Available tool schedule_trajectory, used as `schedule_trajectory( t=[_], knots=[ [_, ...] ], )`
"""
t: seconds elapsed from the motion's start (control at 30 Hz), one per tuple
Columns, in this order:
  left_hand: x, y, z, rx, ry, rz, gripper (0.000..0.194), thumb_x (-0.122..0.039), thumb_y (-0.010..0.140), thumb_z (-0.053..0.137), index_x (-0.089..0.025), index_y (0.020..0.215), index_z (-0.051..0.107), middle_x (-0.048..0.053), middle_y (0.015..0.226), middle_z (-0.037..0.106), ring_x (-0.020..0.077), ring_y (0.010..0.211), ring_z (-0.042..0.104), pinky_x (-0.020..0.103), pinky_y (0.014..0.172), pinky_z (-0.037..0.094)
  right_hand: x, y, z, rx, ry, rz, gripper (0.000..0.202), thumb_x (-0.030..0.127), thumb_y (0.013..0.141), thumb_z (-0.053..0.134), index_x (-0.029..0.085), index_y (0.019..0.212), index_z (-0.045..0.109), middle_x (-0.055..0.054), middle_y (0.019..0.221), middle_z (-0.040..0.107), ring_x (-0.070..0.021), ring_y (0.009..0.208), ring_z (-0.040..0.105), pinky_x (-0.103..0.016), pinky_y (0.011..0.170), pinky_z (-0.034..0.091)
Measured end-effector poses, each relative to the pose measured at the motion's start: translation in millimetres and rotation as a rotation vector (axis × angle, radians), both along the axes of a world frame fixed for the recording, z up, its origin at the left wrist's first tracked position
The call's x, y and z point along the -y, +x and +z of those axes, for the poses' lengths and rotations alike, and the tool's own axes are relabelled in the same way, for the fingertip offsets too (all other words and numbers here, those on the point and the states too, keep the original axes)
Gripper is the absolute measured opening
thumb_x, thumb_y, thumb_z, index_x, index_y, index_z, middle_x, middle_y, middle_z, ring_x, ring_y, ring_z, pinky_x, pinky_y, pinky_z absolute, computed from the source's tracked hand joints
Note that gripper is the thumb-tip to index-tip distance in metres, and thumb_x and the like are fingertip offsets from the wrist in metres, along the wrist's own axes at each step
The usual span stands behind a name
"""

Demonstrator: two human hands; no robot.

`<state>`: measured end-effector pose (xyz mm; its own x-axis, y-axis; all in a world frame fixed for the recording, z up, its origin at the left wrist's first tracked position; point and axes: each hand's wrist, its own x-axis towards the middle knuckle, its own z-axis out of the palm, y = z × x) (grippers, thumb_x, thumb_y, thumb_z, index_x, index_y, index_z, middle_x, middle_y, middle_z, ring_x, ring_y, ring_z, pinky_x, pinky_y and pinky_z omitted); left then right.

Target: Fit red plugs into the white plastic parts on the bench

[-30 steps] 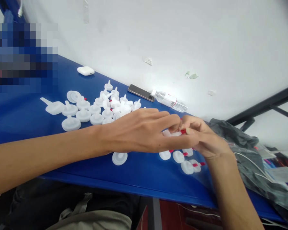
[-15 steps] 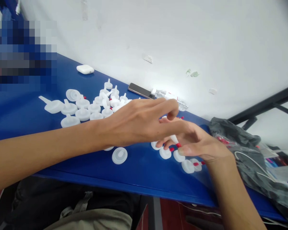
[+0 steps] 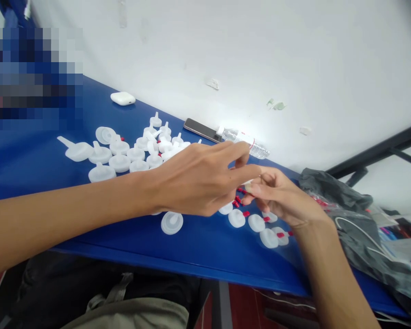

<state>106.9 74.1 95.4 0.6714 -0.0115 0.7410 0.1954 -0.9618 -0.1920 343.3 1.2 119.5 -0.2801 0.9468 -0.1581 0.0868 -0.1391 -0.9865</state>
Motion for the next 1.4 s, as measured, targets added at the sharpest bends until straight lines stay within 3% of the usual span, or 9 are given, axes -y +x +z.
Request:
schedule_trajectory(
  t=[0.1,0.2,0.4,0.57,0.7,0.93,1.03,1.2,1.4],
  knots=[
    [3.8,1.4,0.7,-0.008,-0.128,0.001,0.029,-0.028,0.106,0.056,-0.014,0.129,0.067,0.011,0.114,0.066,0.0169,0.071,0.055,0.031,0.052,0.04,-1.4,-2.7,-2.1,-0.029,0.024,-0.047,0.023,0.036,0.085,0.097,0.025,0.101,0.086,-0.001,0.076,0.081,-0.0122,0.071,0.08,-0.009,0.044,0.048],
    [5.8,4.0,-0.2,-0.042,-0.222,0.04,0.036,-0.039,0.103,0.07,-0.015,0.13,0.065,0.011,0.119,0.063,0.0137,0.066,0.049,0.028,0.051,0.038,-3.3,-6.7,-6.9,-0.039,0.04,-0.081,0.031,0.037,0.086,0.096,0.027,0.113,0.084,0.0,0.078,0.082,-0.0134,0.074,0.08,-0.012,0.049,0.052],
    [3.9,6.7,-4.3,-0.04,-0.298,0.064,0.033,-0.032,0.102,0.073,-0.017,0.131,0.065,0.012,0.131,0.062,0.01,0.063,0.052,0.024,0.047,0.039,-3.0,-17.5,-12.1,-0.018,0.081,-0.071,0.048,0.038,0.088,0.095,0.026,0.132,0.078,0.0,0.082,0.083,-0.0139,0.073,0.076,-0.02,0.061,0.057],
    [2.2,7.7,-9.5,-0.01,-0.373,0.002,0.034,-0.027,0.103,0.068,-0.018,0.136,0.065,0.011,0.137,0.072,0.0148,0.077,0.071,0.026,0.056,0.05,-0.4,-21.5,-12.0,0.021,0.134,-0.044,0.048,0.041,0.092,0.091,0.027,0.135,0.075,0.002,0.084,0.083,-0.0121,0.07,0.071,-0.026,0.078,0.06],
    [-0.3,8.4,-12.9,0.05,-0.352,-0.064,0.035,-0.024,0.101,0.069,-0.02,0.136,0.066,0.008,0.128,0.08,0.017,0.084,0.078,0.025,0.06,0.052,-0.1,-20.8,-12.0,0.034,0.151,-0.041,0.045,0.041,0.09,0.092,0.028,0.13,0.077,0.002,0.085,0.083,-0.0132,0.068,0.069,-0.028,0.073,0.057],
    [0.2,7.8,-6.8,0.183,-0.427,-0.123,0.013,-0.018,0.091,0.071,-0.019,0.103,0.077,-0.003,0.082,0.082,0.0086,0.055,0.063,0.022,0.058,0.049,-0.2,-19.6,-10.9,0.058,0.16,-0.028,0.054,0.045,0.09,0.092,0.028,0.139,0.076,0.005,0.069,0.074,-0.0136,0.064,0.062,-0.026,0.064,0.049],
    [0.1,7.4,-5.0,0.187,-0.497,-0.146,0.019,-0.015,0.088,0.073,-0.018,0.106,0.079,-0.002,0.082,0.083,0.0081,0.054,0.062,0.021,0.056,0.049,0.0,-19.8,-10.8,0.06,0.16,-0.043,0.051,0.045,0.089,0.093,0.029,0.134,0.08,0.007,0.061,0.067,-0.0125,0.061,0.058,-0.025,0.062,0.048],
    [-0.4,7.0,-2.4,0.205,-0.597,-0.221,0.017,-0.018,0.087,0.072,-0.02,0.1,0.083,0.0,0.086,0.086,0.0066,0.049,0.057,0.021,0.051,0.048,-0.6,-19.6,-11.3,0.085,0.165,-0.097,0.043,0.049,0.085,0.095,0.026,0.12,0.087,0.003,0.064,0.073,-0.0127,0.06,0.058,-0.026,0.061,0.05],
    [-2.8,4.7,5.0,0.089,-0.635,-0.194,0.029,-0.025,0.094,0.08,-0.022,0.123,0.082,0.003,0.105,0.088,0.0131,0.069,0.075,0.024,0.061,0.056,2.2,-21.3,-5.9,0.121,0.183,-0.107,0.037,0.047,0.087,0.092,0.026,0.117,0.087,0.003,0.068,0.075,-0.0115,0.059,0.056,-0.026,0.06,0.047]
  ],
)
